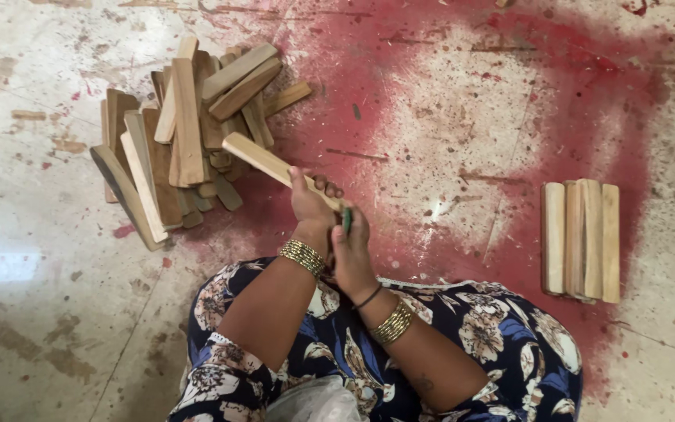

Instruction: The person sits on the floor and sands flat wooden sticks one at a time using a small green sanding block, rubbing along the surfaces and edges of each stick. Sanded sticks are placed in a pile beside them, with unsanded sticks taken from a larger pile.

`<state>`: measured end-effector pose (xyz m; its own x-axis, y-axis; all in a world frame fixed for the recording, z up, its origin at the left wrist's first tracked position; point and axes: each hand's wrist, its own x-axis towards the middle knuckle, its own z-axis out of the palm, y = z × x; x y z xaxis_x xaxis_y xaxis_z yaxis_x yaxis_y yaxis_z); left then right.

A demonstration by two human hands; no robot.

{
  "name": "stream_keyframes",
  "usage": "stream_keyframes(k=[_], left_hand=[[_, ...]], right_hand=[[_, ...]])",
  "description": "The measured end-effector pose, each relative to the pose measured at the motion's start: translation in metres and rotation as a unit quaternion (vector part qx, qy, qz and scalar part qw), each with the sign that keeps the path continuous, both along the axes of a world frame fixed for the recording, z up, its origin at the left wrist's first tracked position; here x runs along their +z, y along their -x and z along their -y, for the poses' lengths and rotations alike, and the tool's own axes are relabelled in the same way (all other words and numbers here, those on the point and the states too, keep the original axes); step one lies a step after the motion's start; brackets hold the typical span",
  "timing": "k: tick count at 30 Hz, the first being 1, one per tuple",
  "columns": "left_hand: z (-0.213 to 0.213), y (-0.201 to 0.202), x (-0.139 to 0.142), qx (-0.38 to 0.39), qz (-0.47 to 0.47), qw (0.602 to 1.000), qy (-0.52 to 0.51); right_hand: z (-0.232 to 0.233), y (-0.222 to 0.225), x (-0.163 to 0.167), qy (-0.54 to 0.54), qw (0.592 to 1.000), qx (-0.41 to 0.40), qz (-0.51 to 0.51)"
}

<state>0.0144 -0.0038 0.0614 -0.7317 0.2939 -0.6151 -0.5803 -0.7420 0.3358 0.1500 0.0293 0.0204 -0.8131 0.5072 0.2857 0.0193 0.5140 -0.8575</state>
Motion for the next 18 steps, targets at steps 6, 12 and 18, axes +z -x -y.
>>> stream_keyframes(k=[6,12,18], left_hand=[[0.000,0.004,0.003,-0.154,0.038,0.985,0.073],[-0.014,-0.015,-0.023,-0.376,0.017,0.925,0.058],[-0.012,-0.043,-0.017,-0.543,-0.120,0.814,0.169]], right_hand=[[-0.030,-0.007,0.020,0.070,0.997,0.014,-0.029],[-0.060,-0.009,0.035,-0.146,0.986,0.056,-0.062],[-0.090,-0.001,0.040,0.038,0.999,-0.021,-0.027]])
